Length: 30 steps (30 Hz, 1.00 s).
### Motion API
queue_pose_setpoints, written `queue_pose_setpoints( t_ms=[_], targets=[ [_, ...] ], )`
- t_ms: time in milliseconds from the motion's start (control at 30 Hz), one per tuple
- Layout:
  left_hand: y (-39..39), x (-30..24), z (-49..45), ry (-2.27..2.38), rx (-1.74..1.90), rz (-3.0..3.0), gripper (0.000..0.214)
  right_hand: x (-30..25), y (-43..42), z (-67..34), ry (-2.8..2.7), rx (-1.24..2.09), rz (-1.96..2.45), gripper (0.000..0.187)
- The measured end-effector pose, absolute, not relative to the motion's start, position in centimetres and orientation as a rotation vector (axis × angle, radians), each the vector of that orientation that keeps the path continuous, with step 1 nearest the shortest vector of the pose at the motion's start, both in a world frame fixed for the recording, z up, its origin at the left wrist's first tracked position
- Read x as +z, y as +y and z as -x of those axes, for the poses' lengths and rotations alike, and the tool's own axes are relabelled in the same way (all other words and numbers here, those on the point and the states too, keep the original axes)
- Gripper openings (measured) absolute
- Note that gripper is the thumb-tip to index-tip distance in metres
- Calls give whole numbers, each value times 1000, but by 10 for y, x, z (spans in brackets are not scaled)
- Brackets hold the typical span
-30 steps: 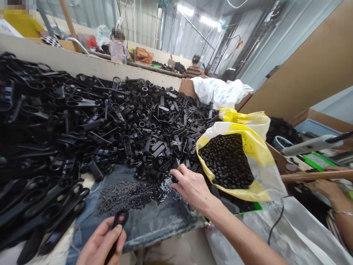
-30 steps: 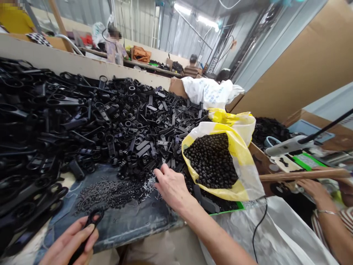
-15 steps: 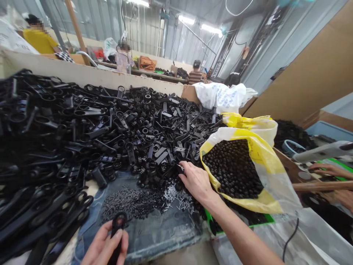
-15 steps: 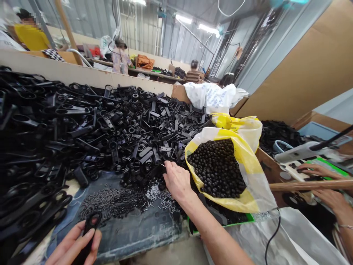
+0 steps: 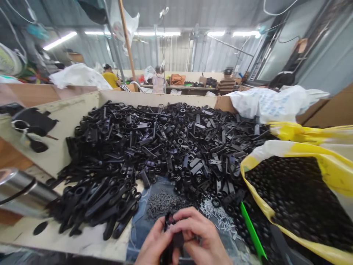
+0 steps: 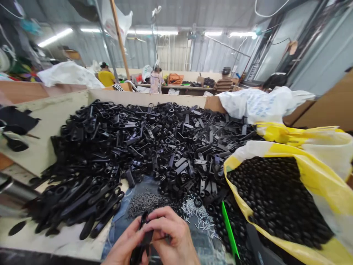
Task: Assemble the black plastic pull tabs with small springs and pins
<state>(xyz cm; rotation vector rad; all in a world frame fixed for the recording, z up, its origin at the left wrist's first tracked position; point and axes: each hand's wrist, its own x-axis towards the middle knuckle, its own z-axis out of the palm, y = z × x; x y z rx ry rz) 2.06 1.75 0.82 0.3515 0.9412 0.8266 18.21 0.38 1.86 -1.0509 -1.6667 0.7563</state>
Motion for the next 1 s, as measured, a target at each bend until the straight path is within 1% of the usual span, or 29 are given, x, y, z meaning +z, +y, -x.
queue_pose_setpoints(
  t_ms=[100, 233, 267, 333, 400, 467, 533, 667, 767, 900, 1000],
  targets=[
    [21, 10, -5, 1005, 915, -326, 58, 10, 11, -164, -1679, 688, 1068, 34],
    [26, 18, 10, 1126, 1119, -494, 58, 6, 10, -166, -1900, 433, 1065, 50],
    [27, 21, 11, 1173, 1189, -557, 57, 4, 8, -167, -1904, 396, 1081, 51],
    [28, 24, 7, 1248, 1297, -668, 56, 2, 3, -169, -1865, 344, 1093, 42],
    [27, 24, -2, 1262, 1336, -719, 54, 0, 0, -168, -1858, 204, 1080, 32],
    [26, 21, -11, 1223, 1321, -704, 50, 2, -2, -165, -1881, -8, 1080, 26],
    [24, 17, -18, 1161, 1288, -655, 48, 6, -3, -164, -1906, -140, 1117, 24],
    [22, 13, -19, 1076, 1182, -507, 45, 11, -8, -166, -1996, -124, 1182, 28],
    [21, 16, -16, 1083, 1149, -405, 47, 8, -12, -168, -2049, -135, 1181, 32],
    [18, 20, -16, 1130, 1110, -425, 50, 3, -13, -175, -2006, -199, 1180, 31],
    [15, 19, -20, 1127, 1125, -486, 45, 5, -13, -179, -1897, -120, 1170, 30]
  ],
)
